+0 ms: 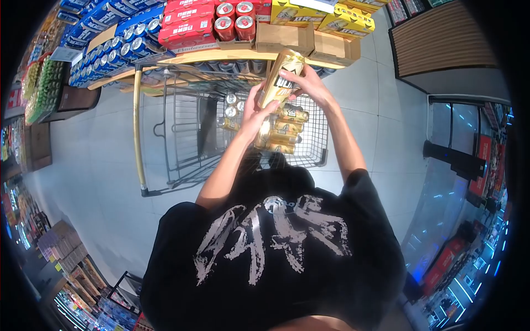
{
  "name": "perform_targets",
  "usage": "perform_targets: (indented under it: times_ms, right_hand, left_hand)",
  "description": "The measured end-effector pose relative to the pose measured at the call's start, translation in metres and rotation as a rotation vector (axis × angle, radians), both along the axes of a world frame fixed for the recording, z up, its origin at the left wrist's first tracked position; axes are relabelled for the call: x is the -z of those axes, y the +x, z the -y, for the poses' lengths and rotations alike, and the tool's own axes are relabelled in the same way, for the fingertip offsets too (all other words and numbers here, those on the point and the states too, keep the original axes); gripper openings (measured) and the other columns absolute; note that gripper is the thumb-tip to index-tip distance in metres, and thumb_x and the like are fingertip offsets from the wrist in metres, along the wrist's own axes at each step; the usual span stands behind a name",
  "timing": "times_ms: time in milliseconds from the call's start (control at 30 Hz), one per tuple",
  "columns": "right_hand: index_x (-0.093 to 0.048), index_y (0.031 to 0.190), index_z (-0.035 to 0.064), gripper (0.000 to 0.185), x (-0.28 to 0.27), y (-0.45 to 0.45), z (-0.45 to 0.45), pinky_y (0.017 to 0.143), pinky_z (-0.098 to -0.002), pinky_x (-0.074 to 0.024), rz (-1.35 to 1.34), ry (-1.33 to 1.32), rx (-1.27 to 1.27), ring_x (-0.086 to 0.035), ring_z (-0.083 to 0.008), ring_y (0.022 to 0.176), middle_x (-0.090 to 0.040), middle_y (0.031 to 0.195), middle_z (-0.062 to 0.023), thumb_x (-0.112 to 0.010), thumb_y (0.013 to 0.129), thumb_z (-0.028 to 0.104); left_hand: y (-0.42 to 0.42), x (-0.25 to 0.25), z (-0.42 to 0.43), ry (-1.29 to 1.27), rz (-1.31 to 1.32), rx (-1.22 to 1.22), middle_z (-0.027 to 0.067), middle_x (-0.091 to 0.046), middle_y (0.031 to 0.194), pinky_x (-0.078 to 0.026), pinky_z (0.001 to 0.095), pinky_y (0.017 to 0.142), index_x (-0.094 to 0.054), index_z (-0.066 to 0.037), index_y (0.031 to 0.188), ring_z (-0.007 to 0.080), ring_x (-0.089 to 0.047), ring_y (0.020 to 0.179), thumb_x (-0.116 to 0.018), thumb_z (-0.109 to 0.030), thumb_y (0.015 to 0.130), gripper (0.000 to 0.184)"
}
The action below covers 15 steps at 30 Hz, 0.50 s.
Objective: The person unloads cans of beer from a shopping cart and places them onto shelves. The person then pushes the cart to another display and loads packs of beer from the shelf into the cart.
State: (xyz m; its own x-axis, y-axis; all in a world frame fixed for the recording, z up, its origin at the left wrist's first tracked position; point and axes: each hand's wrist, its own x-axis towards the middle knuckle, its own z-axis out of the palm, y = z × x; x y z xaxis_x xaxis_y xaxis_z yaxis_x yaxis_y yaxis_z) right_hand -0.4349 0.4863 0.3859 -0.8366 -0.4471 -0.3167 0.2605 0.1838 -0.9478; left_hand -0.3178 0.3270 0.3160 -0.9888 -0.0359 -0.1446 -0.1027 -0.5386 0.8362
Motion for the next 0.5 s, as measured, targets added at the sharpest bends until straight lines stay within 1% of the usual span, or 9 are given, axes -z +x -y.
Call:
perform_targets:
  times_ms: [67, 100, 167, 200, 233, 267, 333, 467, 500]
  right_hand:
    - [-0.056, 0.128, -0.0021, 0.073, -0.007, -0.017, 0.006, 0.059, -0.0276, -0.0606, 0.0, -0.009, -0.04, -0.068, -0.017, 0.094, -0.067, 0.114, -0.0128, -0.08, 0.08, 0.048]
    - [-0.057, 0.126, -0.0018, 0.077, 0.001, -0.034, 0.007, 0.058, -0.0264, -0.059, -0.026, 0.066, -0.063, -0.07, -0.0163, 0.088, -0.07, 0.108, -0.0123, -0.084, 0.075, 0.05]
    - [-0.057, 0.125, -0.0019, 0.08, -0.014, -0.051, 0.014, 0.056, -0.0263, -0.0575, -0.039, 0.196, -0.007, -0.07, -0.0155, 0.086, -0.071, 0.105, -0.0117, -0.086, 0.072, 0.051]
    - [-0.058, 0.124, -0.0019, 0.081, -0.02, -0.064, 0.019, 0.056, -0.0263, -0.0568, -0.049, 0.261, 0.017, -0.07, -0.0151, 0.085, -0.071, 0.104, -0.0114, -0.087, 0.07, 0.051]
    - [-0.059, 0.123, -0.0015, 0.084, 0.001, -0.08, 0.028, 0.06, -0.0276, -0.0566, -0.204, 0.095, 0.105, -0.071, -0.0151, 0.087, -0.072, 0.103, -0.012, -0.089, 0.066, 0.051]
    - [-0.059, 0.123, -0.0018, 0.084, 0.017, -0.097, 0.028, 0.065, -0.0293, -0.0571, -0.283, 0.09, 0.148, -0.071, -0.0162, 0.088, -0.072, 0.104, -0.0127, -0.09, 0.065, 0.05]
    - [-0.059, 0.122, -0.0026, 0.084, 0.015, -0.117, 0.039, 0.075, -0.0327, -0.0579, -0.443, 0.077, 0.235, -0.071, -0.0184, 0.091, -0.072, 0.105, -0.014, -0.091, 0.064, 0.048]
    - [-0.053, 0.13, -0.0044, 0.091, 0.012, -0.155, 0.052, 0.095, -0.0363, -0.0528, -0.67, 0.237, 0.251, -0.067, -0.0234, 0.108, -0.07, 0.118, -0.0158, -0.094, 0.063, 0.041]
    - [-0.054, 0.131, 0.0001, 0.089, 0.019, -0.166, 0.057, 0.096, -0.0374, -0.0517, -0.647, 0.259, 0.222, -0.067, -0.0251, 0.11, -0.07, 0.118, -0.0151, -0.094, 0.062, 0.039]
  left_hand:
    - [-0.019, 0.004, 0.004, -0.016, 0.009, 0.014, 0.0101, -0.058, 0.132, -0.051, 0.0334, 0.097, -0.039, -0.008, 0.147, 0.019, -0.059, 0.12, -0.072, -0.005, 0.09, 0.066]
    - [-0.031, -0.001, 0.006, -0.011, 0.021, 0.026, 0.0102, -0.058, 0.132, -0.052, 0.0334, 0.096, -0.038, -0.008, 0.147, 0.019, -0.059, 0.119, -0.072, -0.006, 0.09, 0.066]
    - [-0.06, 0.004, 0.011, -0.051, 0.016, 0.019, 0.0111, -0.057, 0.133, -0.055, 0.0334, 0.09, -0.037, -0.01, 0.149, 0.0191, -0.06, 0.119, -0.072, -0.009, 0.091, 0.067]
    - [-0.075, 0.005, 0.011, -0.051, -0.066, 0.0, 0.0128, -0.055, 0.135, -0.053, 0.0351, 0.096, -0.036, -0.012, 0.151, 0.0196, -0.059, 0.12, -0.073, -0.014, 0.092, 0.07]
    - [-0.09, 0.007, 0.014, -0.105, -0.035, -0.055, 0.0126, -0.052, 0.139, -0.052, 0.0384, 0.099, -0.032, -0.013, 0.153, 0.0215, -0.056, 0.124, -0.071, -0.012, 0.093, 0.072]
    - [-0.102, 0.008, 0.017, -0.16, -0.003, -0.112, 0.0125, -0.049, 0.142, -0.051, 0.0416, 0.102, -0.028, -0.015, 0.155, 0.0234, -0.054, 0.128, -0.069, -0.01, 0.094, 0.074]
    - [-0.122, 0.006, 0.029, -0.175, 0.072, -0.102, 0.0136, -0.047, 0.145, -0.047, 0.0408, 0.106, -0.03, -0.016, 0.155, 0.0245, -0.052, 0.13, -0.068, -0.012, 0.095, 0.072]
    - [-0.158, 0.029, 0.054, -0.293, 0.073, 0.052, 0.0126, -0.037, 0.154, -0.044, 0.0388, 0.109, -0.036, -0.015, 0.154, 0.0249, -0.052, 0.131, -0.068, -0.017, 0.096, 0.066]
    - [-0.163, 0.031, 0.058, -0.494, 0.15, 0.13, 0.0099, -0.033, 0.158, -0.045, 0.0392, 0.107, -0.039, -0.009, 0.152, 0.0241, -0.054, 0.129, -0.068, -0.019, 0.095, 0.065]
